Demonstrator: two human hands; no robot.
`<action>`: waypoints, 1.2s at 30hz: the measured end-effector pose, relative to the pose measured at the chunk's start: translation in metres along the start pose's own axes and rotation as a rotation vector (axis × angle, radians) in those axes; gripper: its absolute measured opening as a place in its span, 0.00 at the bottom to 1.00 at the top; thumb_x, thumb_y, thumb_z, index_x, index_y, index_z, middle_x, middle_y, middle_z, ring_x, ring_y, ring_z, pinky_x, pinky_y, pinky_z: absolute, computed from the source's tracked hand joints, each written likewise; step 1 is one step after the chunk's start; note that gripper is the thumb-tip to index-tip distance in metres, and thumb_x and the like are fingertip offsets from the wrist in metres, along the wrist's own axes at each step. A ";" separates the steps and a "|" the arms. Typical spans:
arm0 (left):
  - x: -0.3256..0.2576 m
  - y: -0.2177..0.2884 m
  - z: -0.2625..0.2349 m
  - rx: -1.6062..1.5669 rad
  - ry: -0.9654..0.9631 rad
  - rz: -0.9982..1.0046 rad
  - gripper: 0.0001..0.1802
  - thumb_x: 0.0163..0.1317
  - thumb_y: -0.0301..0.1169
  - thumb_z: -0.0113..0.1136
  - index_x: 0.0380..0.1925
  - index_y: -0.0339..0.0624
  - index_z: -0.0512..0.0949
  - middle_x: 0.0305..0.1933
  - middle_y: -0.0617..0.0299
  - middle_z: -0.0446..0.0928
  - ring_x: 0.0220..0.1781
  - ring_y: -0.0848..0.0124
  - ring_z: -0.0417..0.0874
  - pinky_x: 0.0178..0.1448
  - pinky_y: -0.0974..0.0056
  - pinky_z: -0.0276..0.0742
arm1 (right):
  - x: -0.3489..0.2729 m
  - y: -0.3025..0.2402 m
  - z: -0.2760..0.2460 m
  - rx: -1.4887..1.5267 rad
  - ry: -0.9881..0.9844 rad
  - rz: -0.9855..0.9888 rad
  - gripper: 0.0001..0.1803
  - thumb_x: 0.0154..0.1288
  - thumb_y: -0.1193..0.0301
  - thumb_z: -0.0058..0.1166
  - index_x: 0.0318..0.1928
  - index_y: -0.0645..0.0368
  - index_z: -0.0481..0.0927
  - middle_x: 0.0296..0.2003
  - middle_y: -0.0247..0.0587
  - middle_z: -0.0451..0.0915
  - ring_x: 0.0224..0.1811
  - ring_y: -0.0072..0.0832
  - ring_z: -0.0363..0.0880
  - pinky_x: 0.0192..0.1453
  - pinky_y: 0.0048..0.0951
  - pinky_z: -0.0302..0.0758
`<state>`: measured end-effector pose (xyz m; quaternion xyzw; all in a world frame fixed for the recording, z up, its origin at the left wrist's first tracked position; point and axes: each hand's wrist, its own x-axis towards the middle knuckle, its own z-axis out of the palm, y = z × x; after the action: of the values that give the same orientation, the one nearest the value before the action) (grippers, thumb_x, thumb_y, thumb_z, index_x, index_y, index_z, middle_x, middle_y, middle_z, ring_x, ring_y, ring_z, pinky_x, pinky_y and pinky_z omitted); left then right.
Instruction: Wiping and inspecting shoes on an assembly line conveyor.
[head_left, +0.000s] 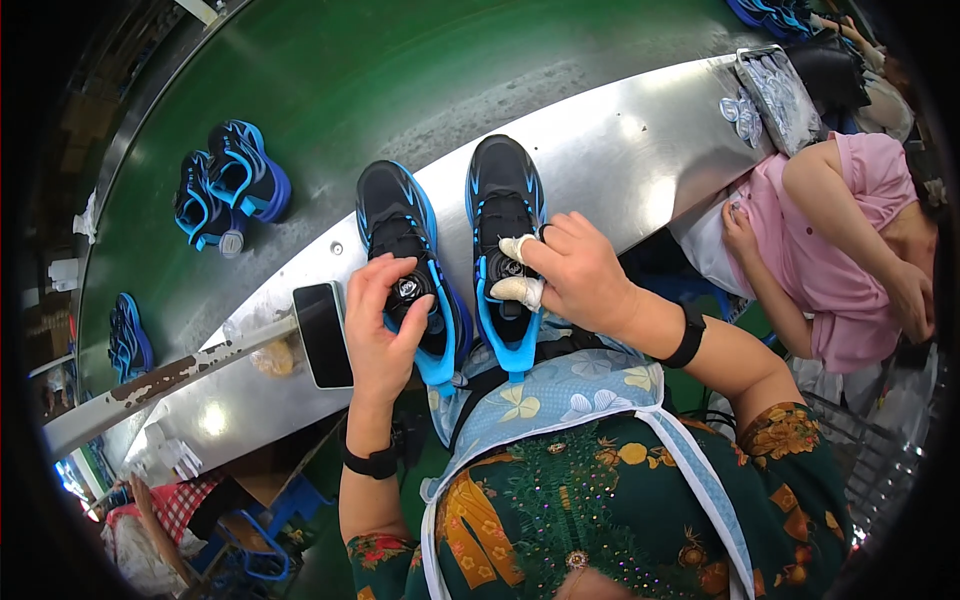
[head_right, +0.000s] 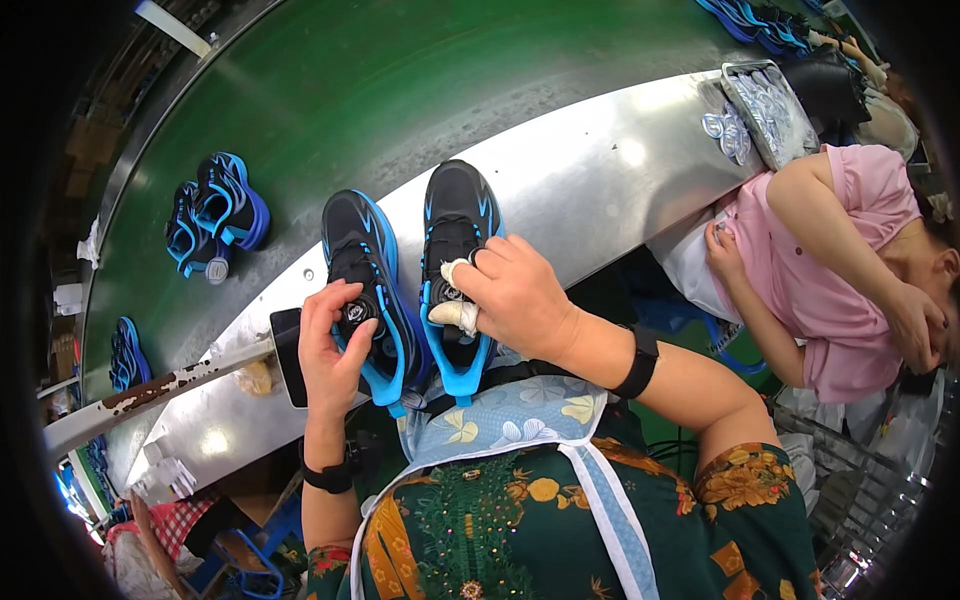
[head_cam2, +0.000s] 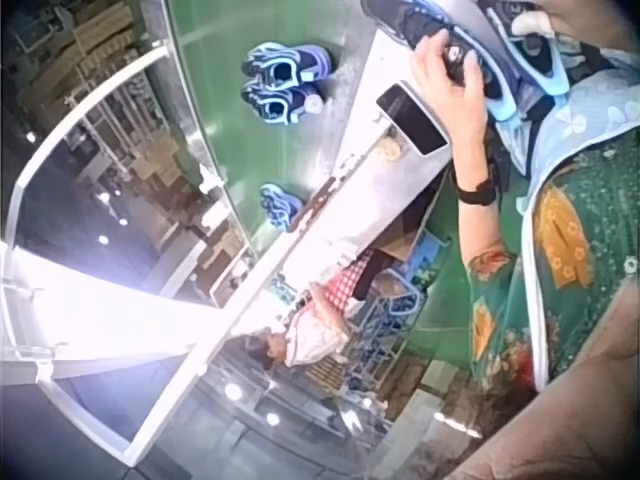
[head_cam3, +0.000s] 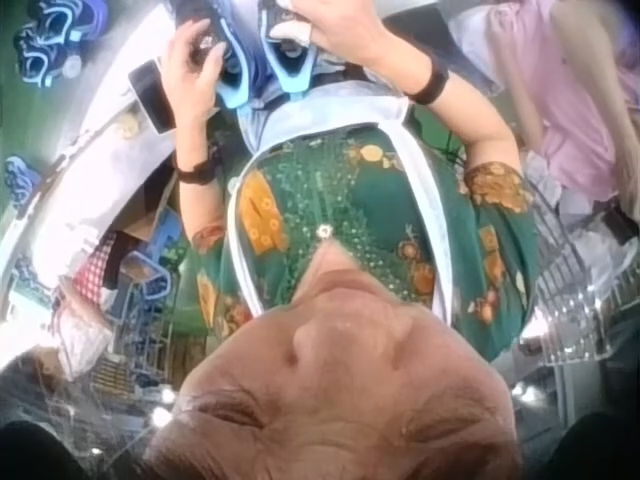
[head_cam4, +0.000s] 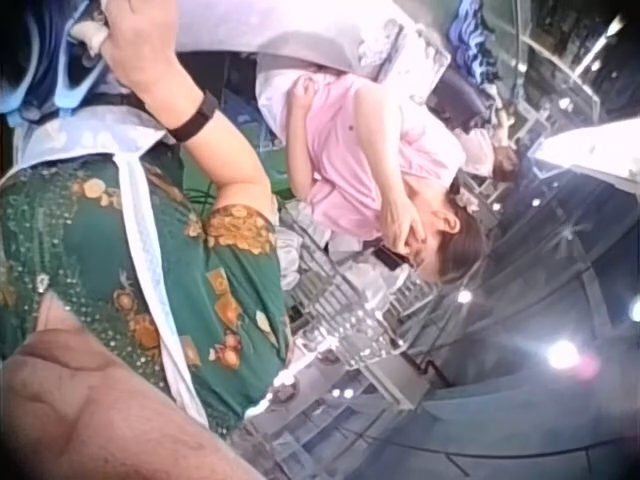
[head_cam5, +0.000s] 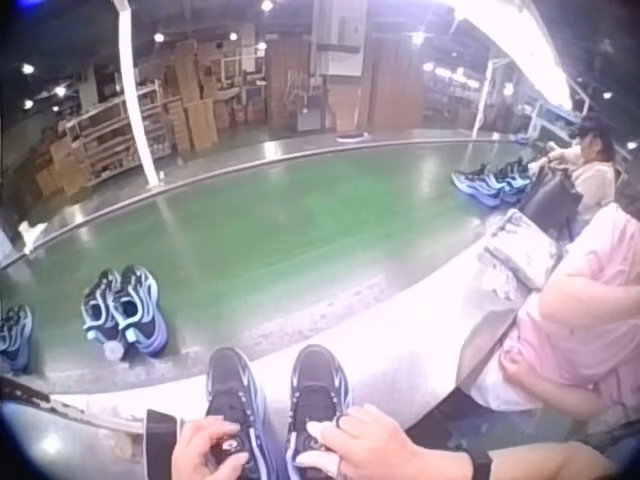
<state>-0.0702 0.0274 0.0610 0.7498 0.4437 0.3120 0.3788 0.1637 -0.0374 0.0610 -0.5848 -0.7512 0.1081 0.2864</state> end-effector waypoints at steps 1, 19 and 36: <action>0.002 0.003 0.002 0.021 0.013 -0.016 0.16 0.50 0.21 0.62 0.42 0.38 0.79 0.45 0.53 0.75 0.55 0.58 0.75 0.59 0.61 0.69 | 0.004 0.004 -0.003 -0.017 -0.053 0.001 0.21 0.49 0.63 0.66 0.44 0.55 0.79 0.24 0.37 0.69 0.32 0.36 0.71 0.33 0.34 0.67; 0.010 -0.006 0.006 0.030 -0.057 -0.020 0.18 0.51 0.23 0.62 0.45 0.38 0.78 0.52 0.54 0.74 0.53 0.67 0.73 0.52 0.68 0.67 | -0.004 0.007 0.001 -0.012 0.099 0.026 0.21 0.47 0.60 0.67 0.41 0.56 0.80 0.23 0.38 0.69 0.27 0.36 0.70 0.33 0.35 0.68; -0.013 0.045 0.073 -1.143 -0.331 -1.058 0.13 0.73 0.36 0.43 0.44 0.37 0.69 0.32 0.44 0.80 0.13 0.78 0.66 0.17 0.75 0.59 | 0.008 0.045 -0.021 0.339 -0.319 0.000 0.26 0.53 0.70 0.65 0.55 0.48 0.78 0.34 0.41 0.73 0.37 0.39 0.71 0.44 0.34 0.70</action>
<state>0.0026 -0.0198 0.0589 0.1658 0.4503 0.1546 0.8636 0.2106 -0.0207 0.0582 -0.5037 -0.7580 0.3240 0.2582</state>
